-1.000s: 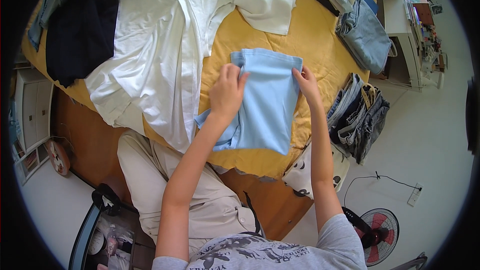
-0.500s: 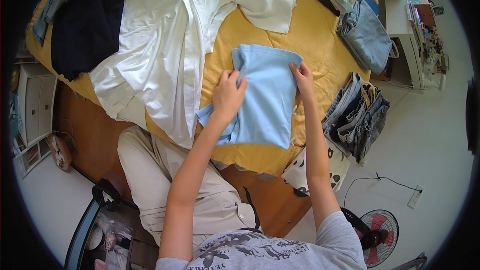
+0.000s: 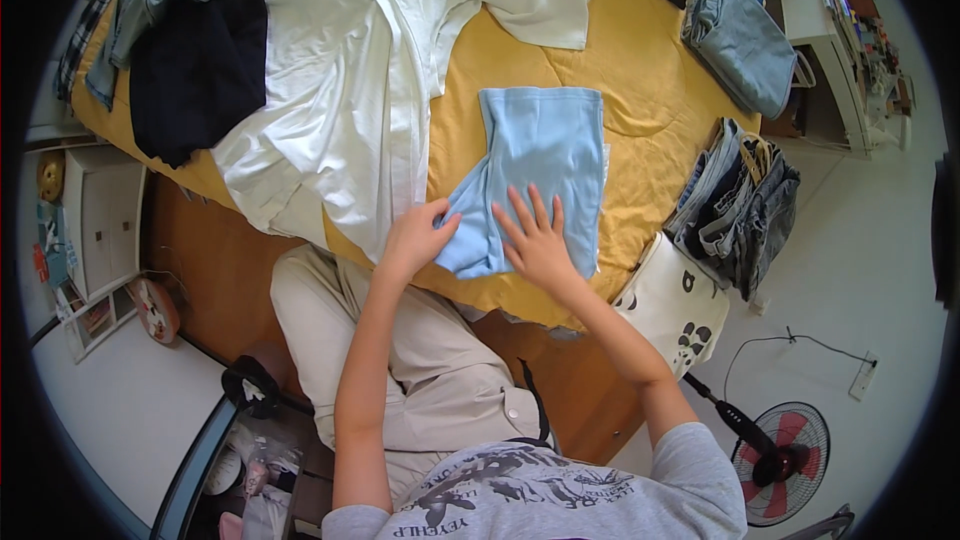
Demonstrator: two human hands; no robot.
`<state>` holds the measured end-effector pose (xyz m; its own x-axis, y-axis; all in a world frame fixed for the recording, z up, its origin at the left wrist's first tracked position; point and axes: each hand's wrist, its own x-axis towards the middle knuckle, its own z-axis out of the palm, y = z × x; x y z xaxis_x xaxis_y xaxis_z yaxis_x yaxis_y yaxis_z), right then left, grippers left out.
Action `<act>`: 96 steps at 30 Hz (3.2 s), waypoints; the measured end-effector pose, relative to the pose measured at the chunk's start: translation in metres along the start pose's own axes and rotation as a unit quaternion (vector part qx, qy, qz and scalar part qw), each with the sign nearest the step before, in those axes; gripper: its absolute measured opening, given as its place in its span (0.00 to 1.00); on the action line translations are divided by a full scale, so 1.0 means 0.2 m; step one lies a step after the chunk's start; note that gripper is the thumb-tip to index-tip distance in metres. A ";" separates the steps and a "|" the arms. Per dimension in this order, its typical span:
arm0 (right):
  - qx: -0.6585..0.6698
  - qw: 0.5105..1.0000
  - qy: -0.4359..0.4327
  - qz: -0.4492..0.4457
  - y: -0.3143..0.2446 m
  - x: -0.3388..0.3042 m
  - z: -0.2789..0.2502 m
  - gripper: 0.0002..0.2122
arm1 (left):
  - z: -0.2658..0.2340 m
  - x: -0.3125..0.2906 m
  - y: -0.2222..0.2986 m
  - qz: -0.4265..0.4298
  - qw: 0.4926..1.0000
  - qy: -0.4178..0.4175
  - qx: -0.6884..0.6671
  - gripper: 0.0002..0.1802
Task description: The person folds several clothing items by hand on a bed, including shorts and shirts.
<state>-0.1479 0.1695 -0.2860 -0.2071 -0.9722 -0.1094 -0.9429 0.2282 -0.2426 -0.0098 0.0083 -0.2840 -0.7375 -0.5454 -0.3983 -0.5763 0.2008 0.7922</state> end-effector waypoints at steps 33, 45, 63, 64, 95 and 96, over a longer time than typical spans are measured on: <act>0.268 0.857 0.394 0.195 -0.23 -0.38 -0.05 0.23 | 0.12 0.05 0.25 0.352 0.923 -0.033 0.153 0.18; 0.197 0.937 0.274 0.093 -0.09 -0.44 0.12 0.14 | 0.13 0.18 0.16 0.380 0.824 0.049 0.417 0.27; 0.422 0.880 0.219 -0.015 0.62 0.01 -0.16 0.13 | 0.14 0.39 0.24 0.262 0.956 -0.116 -0.068 0.15; 0.554 0.803 0.148 0.163 0.60 0.05 -0.14 0.13 | 0.13 0.42 0.25 0.260 0.956 -0.113 -0.070 0.15; 0.880 0.413 0.118 0.202 0.60 0.06 0.03 0.18 | 0.22 0.40 0.26 -0.138 0.778 -0.119 -0.601 0.31; 0.890 0.383 0.142 0.200 0.56 0.04 0.02 0.19 | 0.26 0.35 0.25 -0.135 0.779 -0.121 -0.600 0.31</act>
<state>-0.2550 0.1870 -0.3183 -0.5004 -0.7493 -0.4338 0.8002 -0.2090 -0.5621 -0.1091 0.0222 -0.2959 -0.7748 -0.2369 -0.5861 -0.0857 -0.8792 0.4686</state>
